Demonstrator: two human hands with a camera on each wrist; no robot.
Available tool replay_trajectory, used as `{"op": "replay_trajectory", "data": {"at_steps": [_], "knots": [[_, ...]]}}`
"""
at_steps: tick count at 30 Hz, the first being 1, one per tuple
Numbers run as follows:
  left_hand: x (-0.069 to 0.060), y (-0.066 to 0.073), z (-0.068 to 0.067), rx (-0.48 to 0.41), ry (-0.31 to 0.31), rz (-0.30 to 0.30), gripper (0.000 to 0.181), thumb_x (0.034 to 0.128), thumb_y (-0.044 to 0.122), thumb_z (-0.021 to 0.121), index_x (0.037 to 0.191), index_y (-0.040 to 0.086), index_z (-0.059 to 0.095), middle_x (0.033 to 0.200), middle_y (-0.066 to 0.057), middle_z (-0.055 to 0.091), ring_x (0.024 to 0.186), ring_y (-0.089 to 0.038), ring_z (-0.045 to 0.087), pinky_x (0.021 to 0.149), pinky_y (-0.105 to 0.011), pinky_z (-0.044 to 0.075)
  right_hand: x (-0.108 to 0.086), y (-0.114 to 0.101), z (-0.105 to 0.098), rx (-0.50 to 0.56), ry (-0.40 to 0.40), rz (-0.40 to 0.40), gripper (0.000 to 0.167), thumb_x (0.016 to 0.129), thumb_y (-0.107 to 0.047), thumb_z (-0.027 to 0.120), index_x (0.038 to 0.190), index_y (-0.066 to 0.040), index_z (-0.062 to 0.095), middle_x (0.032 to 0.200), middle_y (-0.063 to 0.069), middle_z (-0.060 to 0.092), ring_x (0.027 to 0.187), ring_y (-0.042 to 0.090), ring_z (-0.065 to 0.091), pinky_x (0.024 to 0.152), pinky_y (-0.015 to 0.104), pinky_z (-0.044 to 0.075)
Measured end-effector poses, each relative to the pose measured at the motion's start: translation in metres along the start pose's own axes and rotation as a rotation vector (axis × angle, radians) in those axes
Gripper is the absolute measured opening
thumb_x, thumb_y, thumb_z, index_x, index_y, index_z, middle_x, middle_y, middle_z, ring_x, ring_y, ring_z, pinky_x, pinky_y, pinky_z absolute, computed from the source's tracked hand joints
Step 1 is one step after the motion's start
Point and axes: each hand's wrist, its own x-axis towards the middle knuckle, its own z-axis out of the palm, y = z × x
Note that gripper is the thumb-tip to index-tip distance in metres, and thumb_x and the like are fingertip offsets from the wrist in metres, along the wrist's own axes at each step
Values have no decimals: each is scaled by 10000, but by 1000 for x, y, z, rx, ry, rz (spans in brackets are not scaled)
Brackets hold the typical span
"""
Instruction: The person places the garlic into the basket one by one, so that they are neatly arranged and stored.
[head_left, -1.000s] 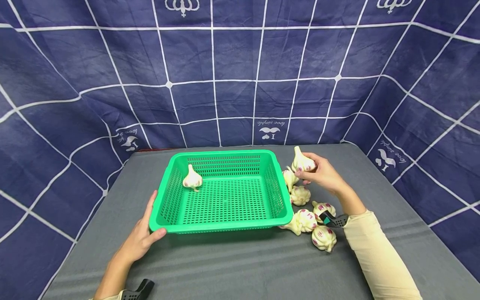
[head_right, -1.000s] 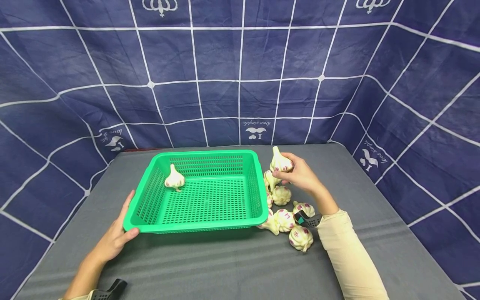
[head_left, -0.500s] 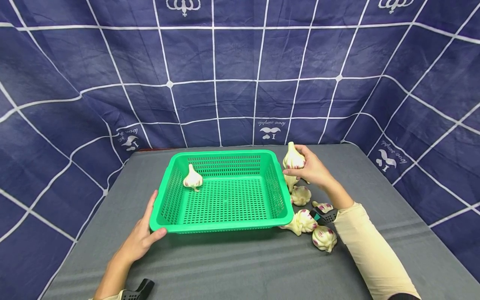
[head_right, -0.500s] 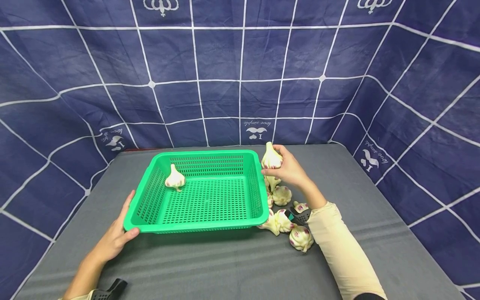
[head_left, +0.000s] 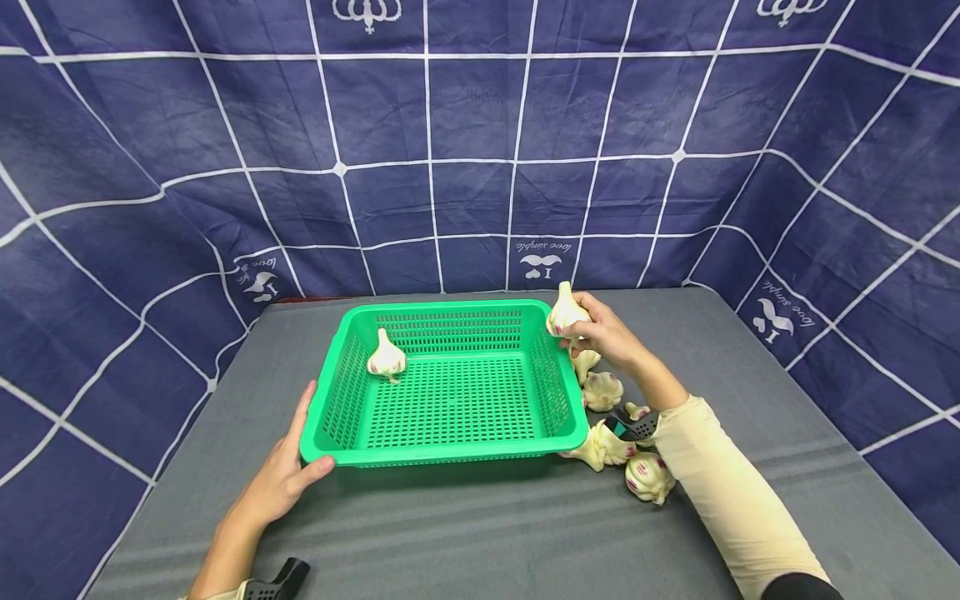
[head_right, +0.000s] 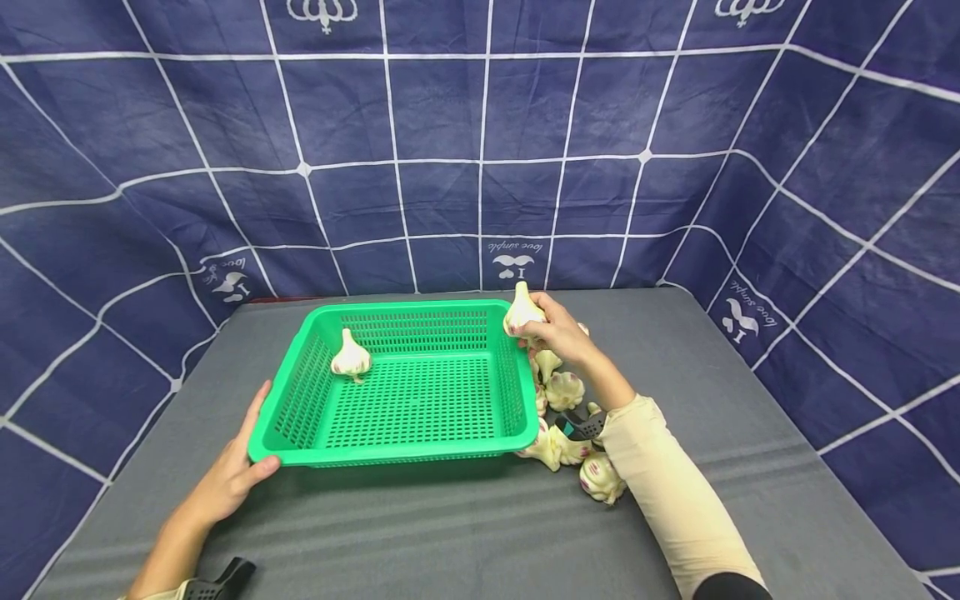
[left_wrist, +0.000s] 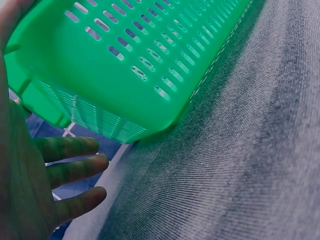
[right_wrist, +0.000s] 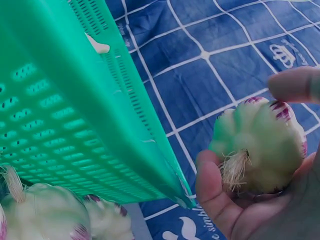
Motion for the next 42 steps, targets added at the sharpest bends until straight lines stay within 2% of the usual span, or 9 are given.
{"op": "replay_trajectory", "data": {"at_steps": [2, 6, 13, 18, 25, 29, 31, 36, 42], "knots": [[0, 0, 0, -1, 1, -1, 1007, 818, 158, 689, 1604, 131, 60, 1479, -348, 342, 1299, 78, 342, 1024, -86, 232, 1, -1, 2, 38, -24, 15, 512, 847, -36, 488, 1316, 99, 333, 986, 129, 546, 750, 206, 606, 600, 328, 511], [0, 0, 0, -3, -2, -13, 1005, 826, 170, 687, 1605, 143, 53, 1493, -342, 327, 1301, 83, 332, 1022, -83, 228, 5, -3, 6, 10, -39, 52, 546, 853, -56, 472, 1354, 87, 310, 1021, 160, 545, 774, 223, 608, 626, 346, 517], [-2, 0, 1, 0, -9, -31, 1000, 837, 172, 678, 1606, 154, 39, 1508, -340, 300, 1305, 92, 312, 1018, -76, 219, 10, -3, 13, -189, -20, 61, 614, 882, -66, 643, 1399, 59, 338, 1111, 238, 537, 875, 312, 638, 646, 349, 560], [-2, -1, 1, 2, -11, -32, 997, 840, 177, 679, 1605, 144, 41, 1498, -341, 315, 1300, 84, 323, 1017, -78, 222, 13, -1, 15, -231, -19, 18, 622, 873, -85, 711, 1379, 51, 375, 1078, 216, 548, 807, 290, 655, 610, 375, 561], [-1, 0, 1, 1, -9, -22, 998, 839, 173, 679, 1604, 132, 39, 1503, -338, 311, 1304, 88, 318, 1019, -78, 222, 14, -5, 20, -226, -54, -9, 574, 891, -111, 706, 1351, 47, 402, 922, 163, 600, 799, 378, 624, 576, 362, 538], [-1, 0, 0, 1, -12, -20, 998, 841, 170, 678, 1603, 130, 35, 1503, -341, 309, 1306, 87, 318, 1021, -78, 220, 16, -5, 23, -219, -64, 7, 503, 894, -110, 698, 1285, 40, 419, 865, 114, 599, 732, 244, 599, 578, 334, 520], [-2, -1, 1, 4, -14, -26, 994, 845, 174, 675, 1603, 130, 35, 1496, -349, 312, 1300, 88, 320, 1017, -76, 221, 17, -4, 24, -204, -77, 19, 494, 897, -113, 698, 1272, 35, 413, 858, 106, 592, 730, 248, 584, 580, 322, 509], [-2, -1, 1, 5, -13, -51, 993, 844, 185, 675, 1606, 157, 41, 1503, -333, 315, 1294, 89, 323, 1009, -74, 223, 19, -6, 26, -155, -131, 23, 504, 875, -88, 675, 1281, 23, 399, 913, 119, 588, 758, 244, 578, 608, 330, 510], [-1, -1, 0, 8, -14, -35, 996, 840, 173, 676, 1606, 150, 39, 1496, -340, 323, 1292, 93, 323, 1009, -74, 226, 21, -8, 28, -120, -237, 17, 547, 799, -30, 542, 1302, 52, 344, 1011, 161, 546, 813, 250, 586, 659, 356, 526]]}}
